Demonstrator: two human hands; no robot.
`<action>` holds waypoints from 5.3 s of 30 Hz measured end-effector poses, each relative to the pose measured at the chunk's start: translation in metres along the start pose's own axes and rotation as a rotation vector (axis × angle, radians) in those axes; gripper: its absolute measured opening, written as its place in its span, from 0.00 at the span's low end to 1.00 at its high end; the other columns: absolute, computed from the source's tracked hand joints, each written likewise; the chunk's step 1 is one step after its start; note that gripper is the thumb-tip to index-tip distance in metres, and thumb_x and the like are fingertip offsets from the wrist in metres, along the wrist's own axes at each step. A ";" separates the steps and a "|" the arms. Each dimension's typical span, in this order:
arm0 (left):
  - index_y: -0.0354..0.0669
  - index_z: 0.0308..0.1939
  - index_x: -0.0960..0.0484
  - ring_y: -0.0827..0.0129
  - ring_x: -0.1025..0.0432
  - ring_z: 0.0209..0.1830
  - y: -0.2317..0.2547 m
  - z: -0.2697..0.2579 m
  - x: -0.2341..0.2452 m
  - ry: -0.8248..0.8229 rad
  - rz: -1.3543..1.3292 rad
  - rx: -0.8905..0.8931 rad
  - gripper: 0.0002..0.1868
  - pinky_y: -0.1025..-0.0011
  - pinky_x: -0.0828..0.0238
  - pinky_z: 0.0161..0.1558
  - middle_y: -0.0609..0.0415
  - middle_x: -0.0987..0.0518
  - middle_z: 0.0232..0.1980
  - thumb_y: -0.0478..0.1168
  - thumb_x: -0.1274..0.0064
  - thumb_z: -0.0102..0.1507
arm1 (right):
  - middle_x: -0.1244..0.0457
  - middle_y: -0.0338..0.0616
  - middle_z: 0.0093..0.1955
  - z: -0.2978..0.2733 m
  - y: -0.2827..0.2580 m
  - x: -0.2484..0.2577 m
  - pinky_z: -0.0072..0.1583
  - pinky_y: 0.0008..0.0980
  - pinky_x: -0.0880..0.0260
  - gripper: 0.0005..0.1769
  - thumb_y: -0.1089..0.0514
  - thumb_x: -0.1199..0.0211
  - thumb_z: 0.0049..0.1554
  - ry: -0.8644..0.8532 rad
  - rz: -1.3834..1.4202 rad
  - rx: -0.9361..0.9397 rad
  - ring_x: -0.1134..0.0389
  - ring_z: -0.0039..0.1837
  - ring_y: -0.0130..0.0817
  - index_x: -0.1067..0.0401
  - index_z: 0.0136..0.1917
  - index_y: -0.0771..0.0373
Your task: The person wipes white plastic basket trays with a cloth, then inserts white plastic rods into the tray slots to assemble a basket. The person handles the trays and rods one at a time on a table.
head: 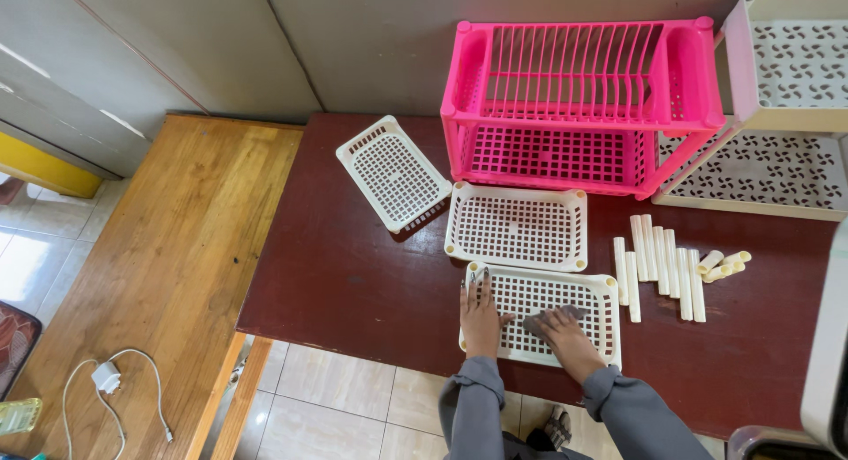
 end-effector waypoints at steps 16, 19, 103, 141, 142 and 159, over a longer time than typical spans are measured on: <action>0.40 0.71 0.29 0.59 0.56 0.82 0.013 -0.002 0.015 0.051 0.059 0.105 0.50 0.51 0.68 0.79 0.61 0.50 0.84 0.70 0.50 0.55 | 0.52 0.46 0.80 -0.017 0.020 -0.004 0.81 0.47 0.61 0.28 0.53 0.48 0.63 -0.105 -0.023 0.116 0.57 0.83 0.47 0.42 0.76 0.50; 0.42 0.75 0.33 0.59 0.57 0.82 0.020 -0.004 0.019 0.003 0.101 0.144 0.49 0.51 0.69 0.79 0.60 0.52 0.83 0.67 0.50 0.57 | 0.54 0.47 0.82 -0.022 0.038 0.008 0.80 0.45 0.60 0.29 0.53 0.48 0.63 -0.201 -0.029 0.202 0.58 0.83 0.47 0.42 0.77 0.44; 0.42 0.81 0.79 0.60 0.76 0.86 0.031 -0.016 -0.003 -0.310 -0.369 0.255 0.78 0.62 0.77 0.81 0.48 0.76 0.86 0.85 0.52 0.50 | 0.39 0.50 0.63 -0.022 0.061 0.023 0.68 0.43 0.34 0.32 0.57 0.37 0.58 0.076 -0.033 -0.066 0.38 0.67 0.49 0.37 0.75 0.43; 0.39 0.79 0.83 0.58 0.81 0.86 0.030 -0.011 -0.009 -0.373 -0.345 0.237 0.80 0.61 0.82 0.81 0.46 0.79 0.85 0.87 0.55 0.50 | 0.37 0.45 0.55 -0.020 0.050 0.018 0.50 0.41 0.24 0.41 0.46 0.37 0.57 -0.199 -0.216 -0.016 0.32 0.55 0.42 0.46 0.80 0.40; 0.39 0.79 0.83 0.58 0.82 0.85 0.029 -0.010 -0.011 -0.389 -0.339 0.233 0.80 0.61 0.82 0.80 0.45 0.80 0.85 0.87 0.55 0.50 | 0.38 0.46 0.55 -0.017 0.050 0.020 0.49 0.40 0.23 0.43 0.47 0.37 0.57 -0.198 -0.248 -0.042 0.32 0.55 0.43 0.48 0.82 0.39; 0.35 0.79 0.80 0.53 0.76 0.85 0.028 -0.009 -0.038 -0.375 -0.297 0.225 0.79 0.58 0.80 0.80 0.41 0.75 0.85 0.88 0.60 0.50 | 0.39 0.39 0.52 -0.013 0.025 0.033 0.51 0.36 0.26 0.41 0.56 0.39 0.57 0.054 -0.411 -0.160 0.35 0.56 0.37 0.46 0.82 0.45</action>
Point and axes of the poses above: each hand's wrist, its own z-axis towards the middle knuckle, its own x-axis out of the back of the hand, y = z × x, the point moved 1 cm from there along z, towards the middle knuckle
